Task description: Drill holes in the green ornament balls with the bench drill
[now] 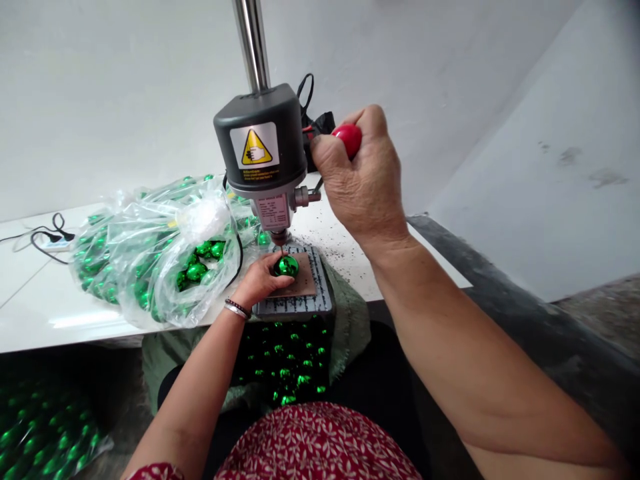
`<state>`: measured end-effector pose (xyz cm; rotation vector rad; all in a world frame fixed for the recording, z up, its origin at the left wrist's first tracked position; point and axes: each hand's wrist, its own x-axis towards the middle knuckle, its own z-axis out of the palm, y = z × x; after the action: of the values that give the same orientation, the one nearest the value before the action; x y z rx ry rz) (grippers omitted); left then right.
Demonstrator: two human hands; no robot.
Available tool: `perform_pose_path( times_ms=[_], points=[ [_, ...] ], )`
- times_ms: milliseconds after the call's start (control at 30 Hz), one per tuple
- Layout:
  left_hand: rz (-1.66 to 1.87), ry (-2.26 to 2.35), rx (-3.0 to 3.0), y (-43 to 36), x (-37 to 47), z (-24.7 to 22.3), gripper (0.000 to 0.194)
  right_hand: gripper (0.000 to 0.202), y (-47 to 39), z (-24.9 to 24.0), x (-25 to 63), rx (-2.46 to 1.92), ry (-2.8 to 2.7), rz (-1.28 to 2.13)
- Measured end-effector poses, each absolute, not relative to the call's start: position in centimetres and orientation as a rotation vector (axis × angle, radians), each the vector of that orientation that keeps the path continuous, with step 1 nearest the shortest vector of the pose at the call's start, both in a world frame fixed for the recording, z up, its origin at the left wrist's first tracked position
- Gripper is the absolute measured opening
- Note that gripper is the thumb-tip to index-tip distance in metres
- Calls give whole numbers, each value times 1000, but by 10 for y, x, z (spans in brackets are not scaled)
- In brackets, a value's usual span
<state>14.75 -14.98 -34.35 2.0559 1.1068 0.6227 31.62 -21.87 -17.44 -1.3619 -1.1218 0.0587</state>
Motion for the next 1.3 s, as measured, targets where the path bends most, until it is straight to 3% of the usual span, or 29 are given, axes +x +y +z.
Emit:
perform_pose_path(
  times_ms=[267, 633, 1033, 1300],
  points=[
    [550, 1164, 1868, -157, 149, -341, 76, 22, -212, -183, 325, -1250, -1237, -21],
    [591, 1207, 1857, -168, 150, -336, 60, 23, -222, -188, 322, -1433, -1203, -143],
    [490, 1476, 2022, -176, 160, -343, 72, 23, -222, -188, 321, -1416, -1140, -85],
    [464, 1518, 2022, -179, 160, -344, 71, 19, -225, -192, 327, -1382, -1270, -251]
  ],
)
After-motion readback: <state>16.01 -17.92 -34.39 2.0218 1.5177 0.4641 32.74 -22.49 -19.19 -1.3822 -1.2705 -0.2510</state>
